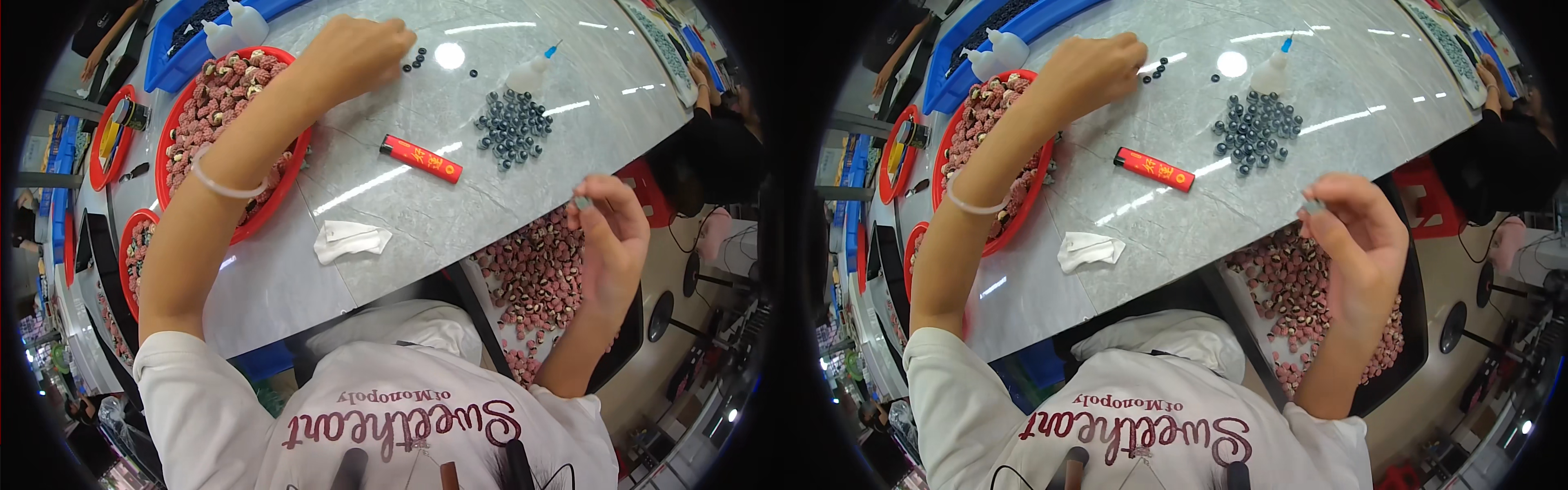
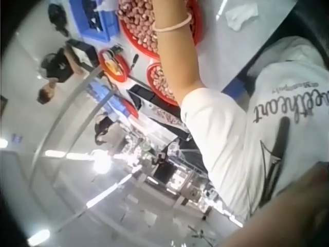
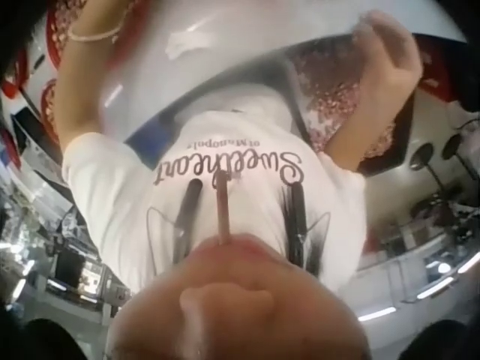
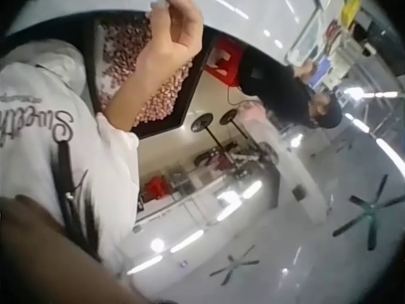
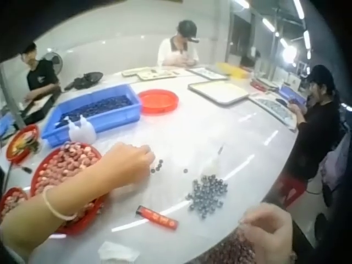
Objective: The person applies glue from a bottle to small components and attaches decorative blue beads to them by hand.
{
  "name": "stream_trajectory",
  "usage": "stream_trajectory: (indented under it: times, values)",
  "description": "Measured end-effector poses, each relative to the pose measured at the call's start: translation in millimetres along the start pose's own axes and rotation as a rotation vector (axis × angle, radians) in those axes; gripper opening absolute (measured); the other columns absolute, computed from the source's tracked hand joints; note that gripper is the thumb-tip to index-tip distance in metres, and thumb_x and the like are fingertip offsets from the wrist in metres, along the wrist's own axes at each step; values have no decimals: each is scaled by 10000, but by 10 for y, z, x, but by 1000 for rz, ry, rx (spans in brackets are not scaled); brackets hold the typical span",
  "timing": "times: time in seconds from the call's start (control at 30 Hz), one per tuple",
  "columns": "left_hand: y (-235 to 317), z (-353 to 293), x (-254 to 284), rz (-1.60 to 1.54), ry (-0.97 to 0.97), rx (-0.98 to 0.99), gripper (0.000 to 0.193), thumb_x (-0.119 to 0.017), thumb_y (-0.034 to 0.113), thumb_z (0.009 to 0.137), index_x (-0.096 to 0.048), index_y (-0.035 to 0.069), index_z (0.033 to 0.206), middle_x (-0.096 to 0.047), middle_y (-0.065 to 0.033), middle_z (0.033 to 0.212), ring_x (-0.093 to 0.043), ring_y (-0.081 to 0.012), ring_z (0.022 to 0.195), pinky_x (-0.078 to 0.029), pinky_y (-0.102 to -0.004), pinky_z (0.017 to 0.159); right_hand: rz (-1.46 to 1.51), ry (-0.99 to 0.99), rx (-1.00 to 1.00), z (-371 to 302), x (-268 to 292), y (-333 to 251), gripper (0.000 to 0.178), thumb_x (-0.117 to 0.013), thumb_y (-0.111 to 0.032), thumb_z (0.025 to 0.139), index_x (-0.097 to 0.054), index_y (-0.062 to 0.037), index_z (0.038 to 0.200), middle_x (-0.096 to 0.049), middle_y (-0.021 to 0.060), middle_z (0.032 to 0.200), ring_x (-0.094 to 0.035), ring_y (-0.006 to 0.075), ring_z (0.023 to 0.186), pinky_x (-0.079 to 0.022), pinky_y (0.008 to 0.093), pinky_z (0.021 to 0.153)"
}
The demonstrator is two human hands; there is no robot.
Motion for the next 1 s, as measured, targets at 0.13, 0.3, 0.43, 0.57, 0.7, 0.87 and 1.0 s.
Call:
stream_trajectory:
  times: [0.13,0.3,0.43,0.57,0.7,0.87,1.0]
  values:
    - [129,-315,696,-782,9,367,109,-549,64,730,-573,15,824,-578,-19,723,-532,-101,542,-409,-221,488,158,-39,-13,36,-255,73,148,-552,19,736,-572,37,882,-536,120,964,-535,143,757,-448,245,682]
    - [577,-869,965,-1485,194,621,105,-545,15,757,-538,-43,844,-522,-60,714,-453,-54,522,-340,-159,457,232,-214,74,-27,-690,-60,151,-602,-39,748,-552,18,878,-511,125,935,-530,153,773,-462,243,631]
    - [707,-1186,885,-1688,397,769,161,-552,89,777,-514,-41,866,-496,-67,733,-441,-59,506,-323,-166,412,76,-351,425,-147,-1080,-351,224,-648,17,688,-516,0,868,-519,144,892,-548,172,735,-472,225,626]
    - [780,-1291,878,-1713,490,778,184,-554,128,796,-502,-32,873,-478,-70,768,-402,-50,492,-304,-160,400,-4,-322,493,-287,-1224,-443,246,-671,42,669,-515,-10,853,-542,158,877,-573,185,755,-489,231,630]
    - [832,-1367,857,-1777,561,753,189,-558,134,807,-495,-29,880,-471,-66,778,-389,-46,497,-300,-155,399,-115,-326,642,-413,-1234,-512,266,-677,43,661,-521,-11,869,-546,162,882,-581,177,711,-496,222,590]
    - [859,-1336,1018,-1499,468,589,191,-571,148,819,-490,-4,900,-477,-81,796,-420,-64,568,-321,-163,446,-277,-247,844,-575,-1218,-665,202,-662,42,661,-534,10,815,-554,171,838,-577,191,631,-505,203,539]
    - [919,-1328,1207,-1282,599,319,226,-603,180,800,-496,13,909,-484,-101,809,-445,-97,631,-351,-190,513,-374,-227,1216,-826,-1271,-750,155,-637,-10,698,-523,48,784,-554,183,828,-574,211,619,-513,228,499]
Point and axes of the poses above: each hand's wrist, its own z-axis towards the middle knuckle, its own x-axis out of the back of the hand, y = z × x, the point moved 10 cm from there along z, towards the middle knuckle
